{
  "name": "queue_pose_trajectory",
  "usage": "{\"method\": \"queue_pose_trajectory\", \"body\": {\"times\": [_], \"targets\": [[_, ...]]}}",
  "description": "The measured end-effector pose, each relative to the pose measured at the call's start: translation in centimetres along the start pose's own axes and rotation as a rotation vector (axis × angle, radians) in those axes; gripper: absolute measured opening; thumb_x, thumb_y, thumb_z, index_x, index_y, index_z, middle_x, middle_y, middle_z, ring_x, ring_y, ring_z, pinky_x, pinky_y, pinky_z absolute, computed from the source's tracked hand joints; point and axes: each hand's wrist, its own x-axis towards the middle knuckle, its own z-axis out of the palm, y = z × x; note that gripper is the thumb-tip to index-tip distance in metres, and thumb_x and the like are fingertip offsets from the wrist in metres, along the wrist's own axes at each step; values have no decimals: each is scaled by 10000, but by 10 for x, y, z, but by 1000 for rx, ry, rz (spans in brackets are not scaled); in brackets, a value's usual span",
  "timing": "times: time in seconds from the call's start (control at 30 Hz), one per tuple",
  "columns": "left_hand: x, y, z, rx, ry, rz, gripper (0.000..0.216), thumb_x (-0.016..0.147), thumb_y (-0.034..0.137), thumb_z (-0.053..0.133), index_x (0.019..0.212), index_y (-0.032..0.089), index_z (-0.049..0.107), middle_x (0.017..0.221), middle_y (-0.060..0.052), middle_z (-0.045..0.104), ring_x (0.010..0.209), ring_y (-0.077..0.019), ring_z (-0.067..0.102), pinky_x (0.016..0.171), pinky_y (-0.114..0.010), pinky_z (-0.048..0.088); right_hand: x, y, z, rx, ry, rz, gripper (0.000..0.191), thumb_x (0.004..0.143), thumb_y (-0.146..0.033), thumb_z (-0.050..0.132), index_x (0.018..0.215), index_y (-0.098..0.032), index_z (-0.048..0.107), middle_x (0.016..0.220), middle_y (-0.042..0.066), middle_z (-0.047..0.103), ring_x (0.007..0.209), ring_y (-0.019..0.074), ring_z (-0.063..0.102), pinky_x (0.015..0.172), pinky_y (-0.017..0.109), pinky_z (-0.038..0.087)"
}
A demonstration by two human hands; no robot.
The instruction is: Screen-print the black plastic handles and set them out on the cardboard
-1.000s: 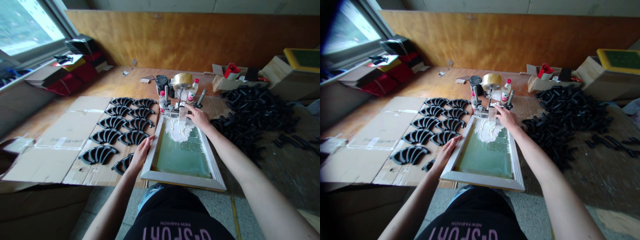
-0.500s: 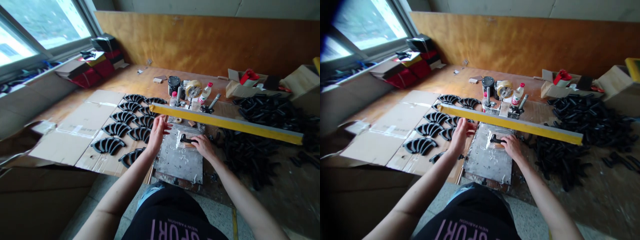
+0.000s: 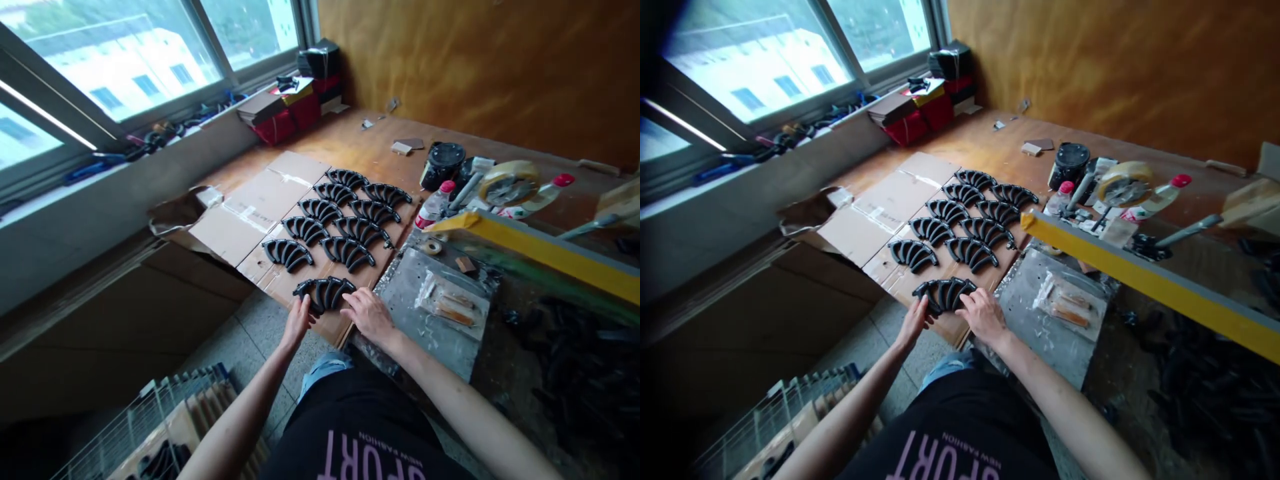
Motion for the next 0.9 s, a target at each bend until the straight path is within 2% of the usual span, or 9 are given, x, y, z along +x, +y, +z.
{"method": "queue_pose_trajectory", "body": {"times": [0.1,0.23,0.33,0.4,0.53,0.63,0.77,0.9], "targets": [[25,-29,-34,260,72,-103,546,892,669,182,920,204,468,771,-71,714,630,-176,645,575,-275,460,29,4,25,-83,-182,85,389,930,-465,528,1218,-220,612,989,101,690,1033,247,576,872,357,443],[49,-36,-47,432,65,-168,539,888,650,232,864,203,533,593,-74,675,728,-272,684,746,-393,476,53,0,50,-191,-339,191,455,919,-535,512,1244,-226,586,1044,107,691,1020,237,614,844,341,440],[63,-30,-45,518,37,-169,513,876,635,300,789,208,571,511,-90,634,875,-335,689,856,-452,442,60,-6,55,-223,-343,226,398,932,-527,487,1074,-193,649,1036,114,694,1006,241,631,845,351,441],[71,-26,-44,541,15,-157,499,883,611,313,768,210,586,544,-110,652,920,-340,687,876,-447,438,61,-8,53,-225,-345,243,398,942,-519,467,997,-177,665,997,120,705,991,251,642,850,368,441],[91,-17,-41,536,-9,-119,501,908,576,280,802,202,597,699,-154,709,952,-338,682,850,-428,449,68,-9,49,-165,-373,298,380,946,-498,470,1033,-182,663,979,121,715,970,242,656,819,342,453],[107,-9,-38,497,-38,-80,481,910,579,295,856,205,592,709,-131,718,897,-314,693,814,-399,460,74,-7,52,-182,-344,332,392,935,-483,499,1136,-175,636,1015,137,701,995,260,640,834,360,450],[118,-4,-36,419,-88,-44,443,902,586,345,879,215,587,620,-69,694,727,-260,696,735,-345,472,72,-4,56,-233,-290,338,455,919,-424,546,1305,-184,551,1069,147,670,1039,285,596,847,398,446],[105,-16,-40,322,-94,-37,444,904,591,340,820,222,571,571,-38,665,599,-214,658,651,-309,467,56,-6,47,-184,-197,190,408,911,-343,564,1297,-211,567,1070,132,661,1023,282,575,865,418,452]]}}
